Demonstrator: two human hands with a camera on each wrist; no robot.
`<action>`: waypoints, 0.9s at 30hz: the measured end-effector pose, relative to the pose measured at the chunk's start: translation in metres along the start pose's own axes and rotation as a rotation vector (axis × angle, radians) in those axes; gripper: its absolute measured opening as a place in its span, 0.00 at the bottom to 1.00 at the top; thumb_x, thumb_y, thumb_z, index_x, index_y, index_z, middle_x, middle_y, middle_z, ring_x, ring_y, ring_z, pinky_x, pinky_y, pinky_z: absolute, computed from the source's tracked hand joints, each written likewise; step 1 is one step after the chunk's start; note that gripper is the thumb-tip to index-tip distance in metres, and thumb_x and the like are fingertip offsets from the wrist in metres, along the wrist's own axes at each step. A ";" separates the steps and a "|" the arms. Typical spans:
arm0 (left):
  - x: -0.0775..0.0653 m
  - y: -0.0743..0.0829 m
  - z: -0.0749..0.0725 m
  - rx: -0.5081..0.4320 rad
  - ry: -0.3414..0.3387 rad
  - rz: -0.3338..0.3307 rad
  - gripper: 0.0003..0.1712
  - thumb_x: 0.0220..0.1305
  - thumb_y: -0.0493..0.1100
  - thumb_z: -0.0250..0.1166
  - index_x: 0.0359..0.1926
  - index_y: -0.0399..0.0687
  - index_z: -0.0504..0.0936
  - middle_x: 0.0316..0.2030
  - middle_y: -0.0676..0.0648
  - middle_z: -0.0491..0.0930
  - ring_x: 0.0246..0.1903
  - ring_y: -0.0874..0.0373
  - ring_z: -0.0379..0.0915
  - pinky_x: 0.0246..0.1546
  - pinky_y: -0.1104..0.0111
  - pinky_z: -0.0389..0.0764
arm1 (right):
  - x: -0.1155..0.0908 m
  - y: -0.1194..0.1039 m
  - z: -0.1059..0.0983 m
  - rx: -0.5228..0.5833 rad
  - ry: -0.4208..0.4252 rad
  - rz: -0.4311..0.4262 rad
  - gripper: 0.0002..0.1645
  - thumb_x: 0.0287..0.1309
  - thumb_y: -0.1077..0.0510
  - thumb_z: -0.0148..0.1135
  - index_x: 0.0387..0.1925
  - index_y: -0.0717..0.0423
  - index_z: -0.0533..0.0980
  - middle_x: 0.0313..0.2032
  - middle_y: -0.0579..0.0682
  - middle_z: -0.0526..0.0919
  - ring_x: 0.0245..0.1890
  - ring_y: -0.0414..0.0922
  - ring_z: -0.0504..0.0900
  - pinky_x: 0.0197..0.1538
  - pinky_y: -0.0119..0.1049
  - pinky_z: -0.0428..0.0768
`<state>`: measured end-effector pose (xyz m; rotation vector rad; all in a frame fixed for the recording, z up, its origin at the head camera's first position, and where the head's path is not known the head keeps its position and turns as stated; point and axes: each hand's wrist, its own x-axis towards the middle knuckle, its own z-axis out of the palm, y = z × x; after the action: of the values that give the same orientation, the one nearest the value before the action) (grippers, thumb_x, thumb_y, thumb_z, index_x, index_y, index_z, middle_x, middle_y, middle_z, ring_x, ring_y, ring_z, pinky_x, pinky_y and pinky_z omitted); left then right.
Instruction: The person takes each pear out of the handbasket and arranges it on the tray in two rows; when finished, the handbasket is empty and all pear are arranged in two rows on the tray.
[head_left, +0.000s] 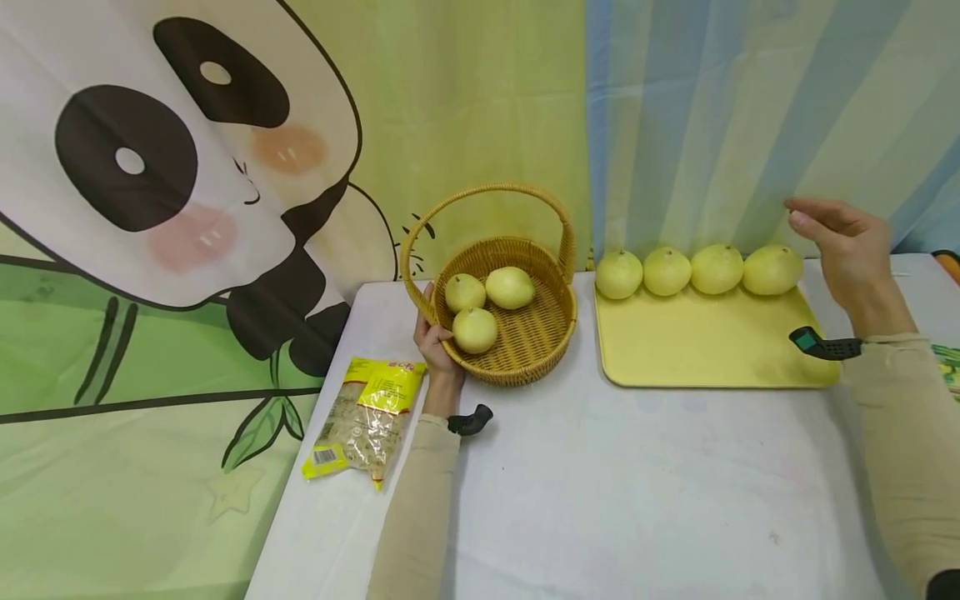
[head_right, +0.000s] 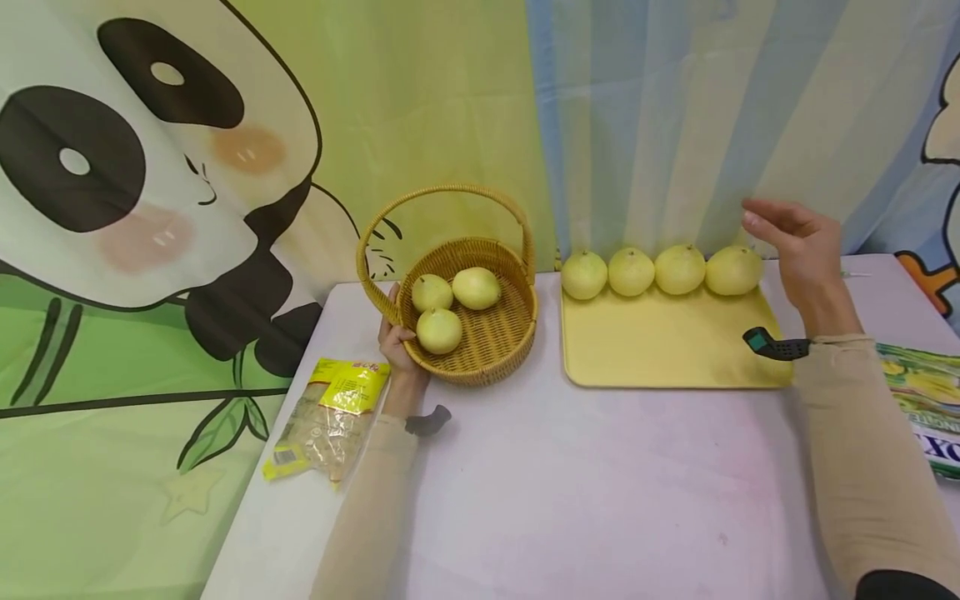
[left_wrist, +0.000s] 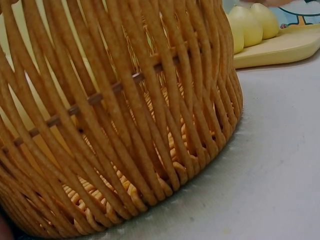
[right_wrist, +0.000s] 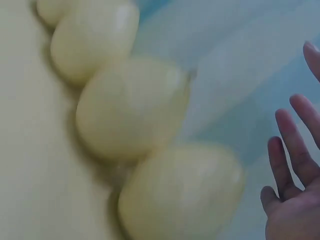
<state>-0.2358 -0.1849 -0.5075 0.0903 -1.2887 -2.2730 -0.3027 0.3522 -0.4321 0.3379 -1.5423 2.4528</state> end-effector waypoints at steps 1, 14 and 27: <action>0.000 0.000 0.000 0.003 -0.001 -0.003 0.53 0.46 0.28 0.41 0.80 0.39 0.65 0.78 0.44 0.68 0.78 0.50 0.61 0.79 0.56 0.58 | 0.001 -0.004 0.011 0.006 -0.005 -0.044 0.20 0.65 0.78 0.61 0.58 0.77 0.80 0.48 0.52 0.92 0.58 0.44 0.83 0.68 0.28 0.72; 0.001 -0.001 0.000 0.013 0.004 -0.023 0.54 0.44 0.28 0.40 0.81 0.38 0.63 0.78 0.45 0.68 0.79 0.51 0.61 0.80 0.57 0.57 | -0.021 0.003 0.177 -0.522 -0.496 0.065 0.16 0.68 0.65 0.68 0.55 0.67 0.85 0.52 0.49 0.90 0.56 0.43 0.87 0.59 0.27 0.81; 0.004 -0.002 -0.001 -0.006 0.006 -0.031 0.55 0.42 0.28 0.41 0.80 0.44 0.67 0.79 0.46 0.68 0.78 0.53 0.62 0.80 0.58 0.58 | -0.033 0.075 0.287 -0.560 -0.960 0.265 0.34 0.65 0.55 0.74 0.71 0.56 0.76 0.70 0.57 0.78 0.73 0.58 0.74 0.72 0.59 0.73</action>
<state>-0.2394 -0.1868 -0.5093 0.1155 -1.2861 -2.3012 -0.2730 0.0588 -0.3858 1.3988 -2.6755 1.9295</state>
